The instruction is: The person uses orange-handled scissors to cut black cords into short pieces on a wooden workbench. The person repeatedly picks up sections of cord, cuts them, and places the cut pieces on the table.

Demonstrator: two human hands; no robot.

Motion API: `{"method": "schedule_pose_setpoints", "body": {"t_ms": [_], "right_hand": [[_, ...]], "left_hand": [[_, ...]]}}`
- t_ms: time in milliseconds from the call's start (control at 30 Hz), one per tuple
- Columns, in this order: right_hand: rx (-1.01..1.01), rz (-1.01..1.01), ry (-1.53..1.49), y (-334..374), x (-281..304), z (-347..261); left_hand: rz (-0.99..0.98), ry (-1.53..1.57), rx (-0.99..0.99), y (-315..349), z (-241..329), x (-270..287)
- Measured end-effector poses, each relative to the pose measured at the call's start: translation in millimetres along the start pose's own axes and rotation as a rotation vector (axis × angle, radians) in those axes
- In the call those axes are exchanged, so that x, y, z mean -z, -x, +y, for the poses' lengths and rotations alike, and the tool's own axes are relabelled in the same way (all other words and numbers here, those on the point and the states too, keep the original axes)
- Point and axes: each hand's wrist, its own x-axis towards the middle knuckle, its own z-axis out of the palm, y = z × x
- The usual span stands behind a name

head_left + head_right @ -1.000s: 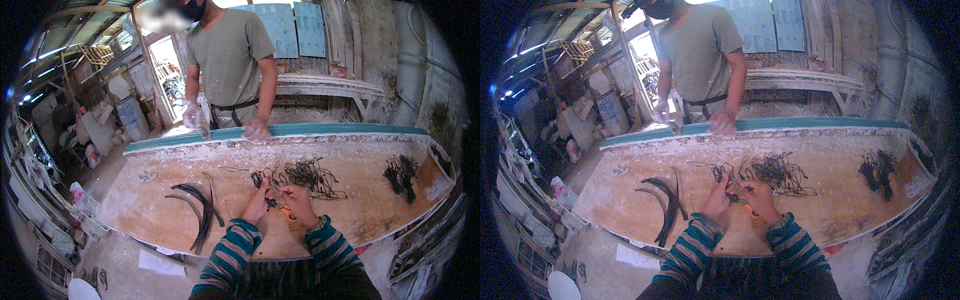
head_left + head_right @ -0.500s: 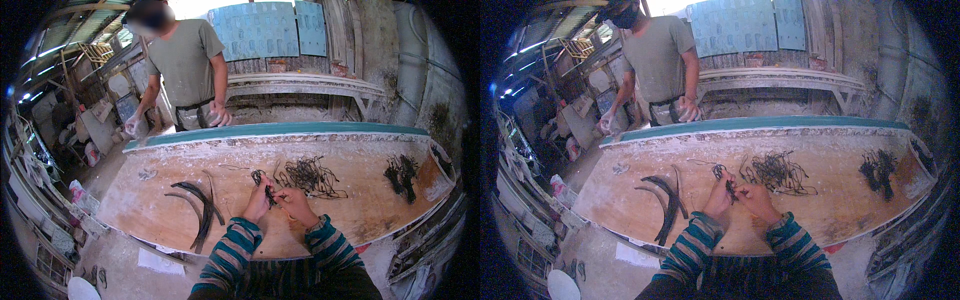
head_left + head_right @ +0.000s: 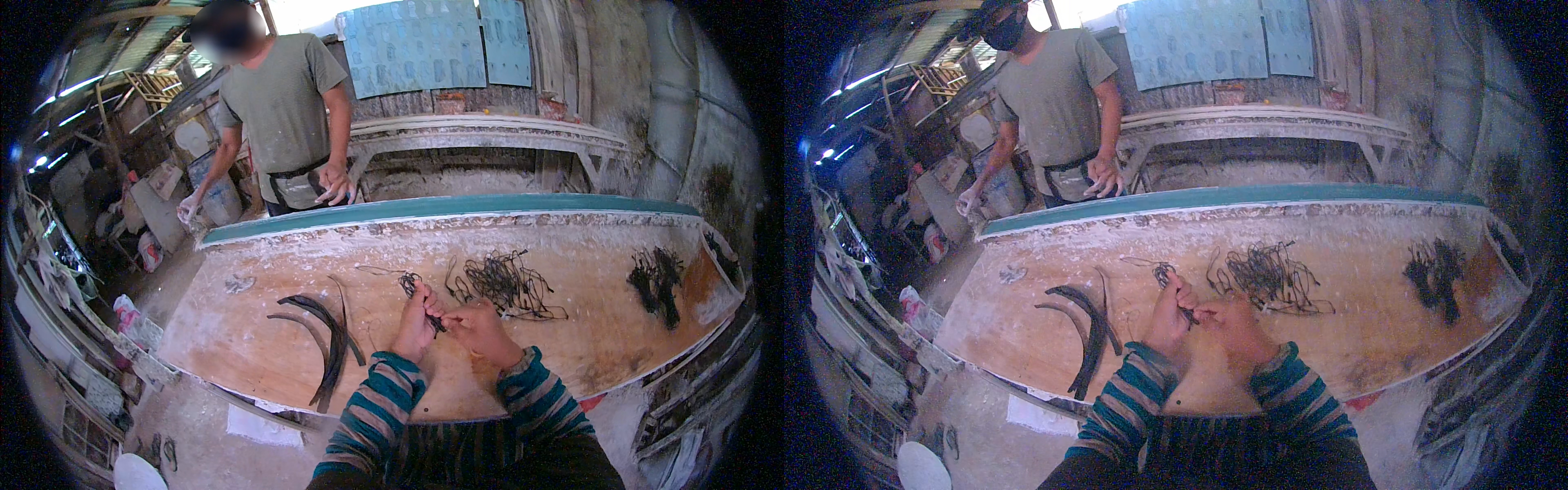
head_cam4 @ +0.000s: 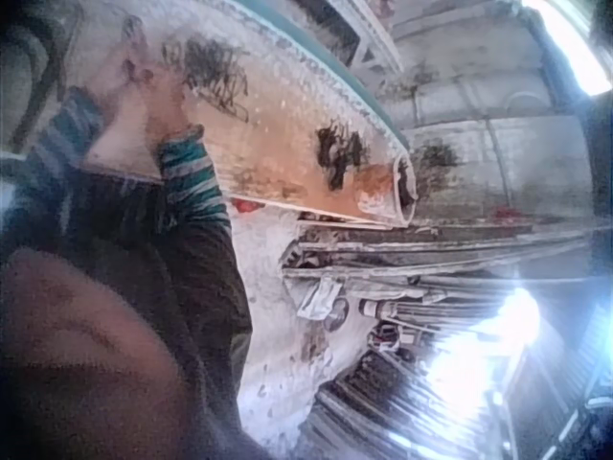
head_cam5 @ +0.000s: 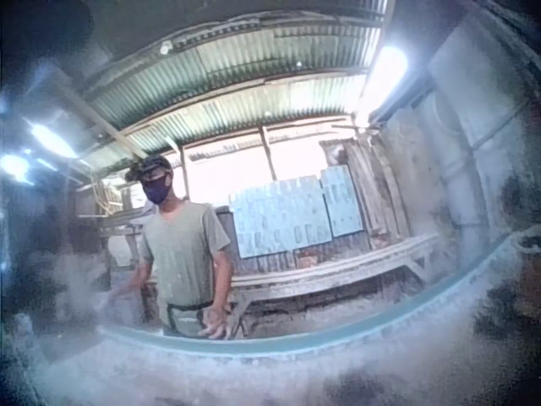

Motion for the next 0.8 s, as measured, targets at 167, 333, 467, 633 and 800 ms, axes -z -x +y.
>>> {"method": "schedule_pose_setpoints", "body": {"t_ms": [167,333,467,633,800], "right_hand": [[-0.273,0.212,-0.085,-9.1,23.5,19.9],[-0.358,0.157,0.35,3.7,38.5,63.1],[-0.408,-0.018,0.41,2.7,29.4,53.0],[-0.308,-0.047,0.505,6.8,23.9,38.2],[-0.407,-0.102,0.439,10.5,21.8,45.1]], "left_hand": [[0.096,-0.006,-0.053,1.9,7.9,5.2],[0.213,0.006,-0.02,0.8,11.3,2.8],[0.259,-0.01,-0.023,-0.1,12.0,6.0],[0.281,-0.02,0.005,1.8,13.4,0.5],[0.295,-0.044,0.015,2.8,13.3,-4.0]]}}
